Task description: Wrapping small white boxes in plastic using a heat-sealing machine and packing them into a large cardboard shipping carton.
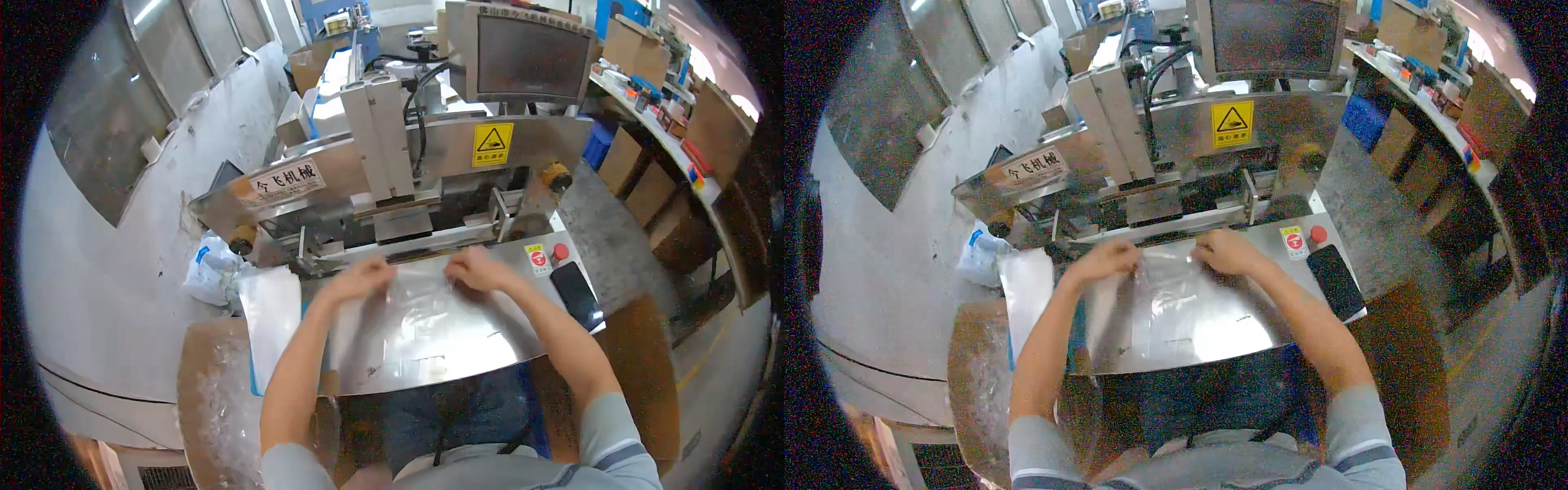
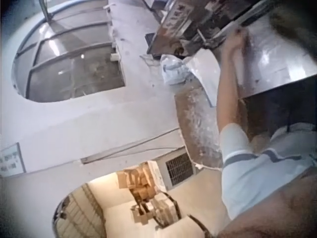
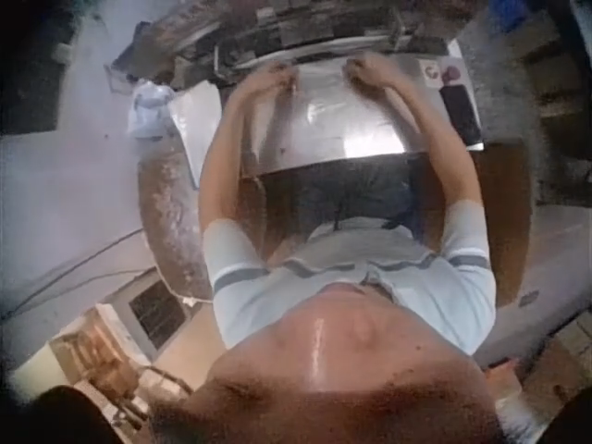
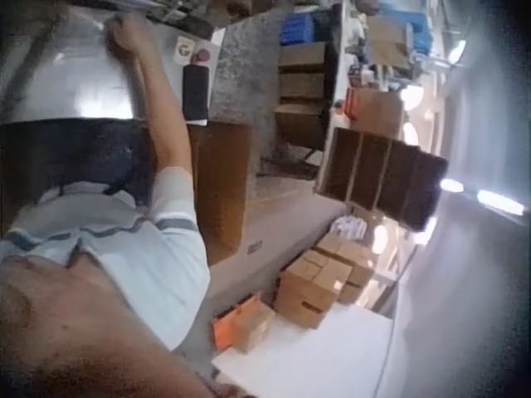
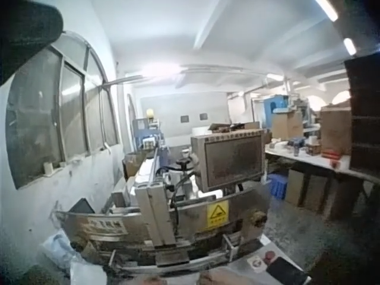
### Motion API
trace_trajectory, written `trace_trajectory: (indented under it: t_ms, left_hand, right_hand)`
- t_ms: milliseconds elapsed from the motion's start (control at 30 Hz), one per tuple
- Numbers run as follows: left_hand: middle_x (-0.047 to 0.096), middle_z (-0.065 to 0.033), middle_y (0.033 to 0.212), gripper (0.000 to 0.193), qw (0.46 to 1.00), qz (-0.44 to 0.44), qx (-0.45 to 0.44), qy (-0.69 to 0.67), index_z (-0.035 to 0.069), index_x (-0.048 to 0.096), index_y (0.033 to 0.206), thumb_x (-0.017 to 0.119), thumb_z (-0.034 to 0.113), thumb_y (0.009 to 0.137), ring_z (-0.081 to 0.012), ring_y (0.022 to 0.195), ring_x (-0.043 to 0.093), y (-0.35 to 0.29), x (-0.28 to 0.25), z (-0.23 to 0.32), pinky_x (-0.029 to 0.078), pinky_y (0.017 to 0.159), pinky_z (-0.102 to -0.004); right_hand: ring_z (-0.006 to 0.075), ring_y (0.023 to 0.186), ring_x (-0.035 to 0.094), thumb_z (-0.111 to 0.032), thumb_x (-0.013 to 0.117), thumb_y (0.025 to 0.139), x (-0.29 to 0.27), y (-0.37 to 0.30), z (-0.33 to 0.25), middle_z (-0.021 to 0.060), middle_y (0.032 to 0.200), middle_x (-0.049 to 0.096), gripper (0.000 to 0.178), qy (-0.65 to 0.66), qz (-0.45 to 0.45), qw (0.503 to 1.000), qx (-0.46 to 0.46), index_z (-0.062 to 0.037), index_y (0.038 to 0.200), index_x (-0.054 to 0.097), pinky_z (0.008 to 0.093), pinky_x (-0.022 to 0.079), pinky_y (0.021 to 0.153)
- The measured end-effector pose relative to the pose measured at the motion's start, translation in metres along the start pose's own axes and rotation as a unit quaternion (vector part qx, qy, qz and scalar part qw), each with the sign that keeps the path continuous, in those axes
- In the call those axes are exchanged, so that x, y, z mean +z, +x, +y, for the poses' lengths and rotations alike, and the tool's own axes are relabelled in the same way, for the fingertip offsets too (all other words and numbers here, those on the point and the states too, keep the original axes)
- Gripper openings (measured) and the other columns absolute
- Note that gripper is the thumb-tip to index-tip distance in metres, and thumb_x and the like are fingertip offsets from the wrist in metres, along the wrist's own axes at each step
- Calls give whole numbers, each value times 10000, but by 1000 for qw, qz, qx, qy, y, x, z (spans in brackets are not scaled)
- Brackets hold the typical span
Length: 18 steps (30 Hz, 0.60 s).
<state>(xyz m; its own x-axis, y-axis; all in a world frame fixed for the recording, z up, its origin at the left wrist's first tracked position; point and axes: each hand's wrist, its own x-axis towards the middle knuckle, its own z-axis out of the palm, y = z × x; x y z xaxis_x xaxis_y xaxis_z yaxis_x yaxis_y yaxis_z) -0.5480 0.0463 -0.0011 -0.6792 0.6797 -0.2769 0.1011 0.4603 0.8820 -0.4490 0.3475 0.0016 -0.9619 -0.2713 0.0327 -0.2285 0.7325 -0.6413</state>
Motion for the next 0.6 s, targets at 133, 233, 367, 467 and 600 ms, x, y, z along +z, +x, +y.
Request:
trace_trajectory:
  t_ms: [133, 233, 367, 467, 600]
  left_hand:
    - [648, 17, 869, 338, 997, 43, -22, -55, 46, 675, 962, 738, 372, 898, -86, 771, 576, 40, -43, 9, 479, 689, -258]
    - [641, 21, 814, 301, 995, 63, 21, -75, 54, 702, 986, 805, 296, 839, -87, 732, 563, 68, -53, 17, 472, 646, -258]
    - [632, 3, 774, 297, 980, 139, 110, 95, 45, 706, 966, 820, 280, 824, -111, 708, 557, 80, -55, 12, 477, 637, -273]
    - [665, -94, 859, 263, 963, 236, 6, 131, 5, 671, 1009, 768, 188, 847, -212, 794, 624, 60, -36, 3, 515, 717, -354]
    - [556, -286, 1312, 433, 876, 363, 125, 293, -64, 546, 1270, 606, 67, 862, -446, 1209, 533, 1, 77, 35, 418, 1005, -518]
  right_hand:
    - [434, 879, 674, -257, 615, 906, -14, 66, -1, 218, 913, 705, 254, -39, 71, 997, -9, -26, 912, 722, 492, 529, 798]
    - [428, 834, 656, -229, 605, 909, -23, 96, 26, 249, 895, 682, 252, -57, 85, 995, -17, -5, 950, 711, 492, 520, 757]
    - [398, 971, 647, -223, 601, 906, -4, 107, 0, 214, 974, 694, 237, -147, 128, 980, 35, -34, 978, 724, 464, 529, 842]
    - [360, 1178, 574, -256, 648, 876, 28, 93, -45, 169, 1203, 641, 379, -191, 126, 971, -69, -23, 1174, 630, 461, 473, 997]
    - [365, 1322, 475, -301, 684, 867, 40, 70, -19, 185, 1414, 518, 600, -281, 142, 947, -59, -22, 1365, 501, 524, 391, 1079]
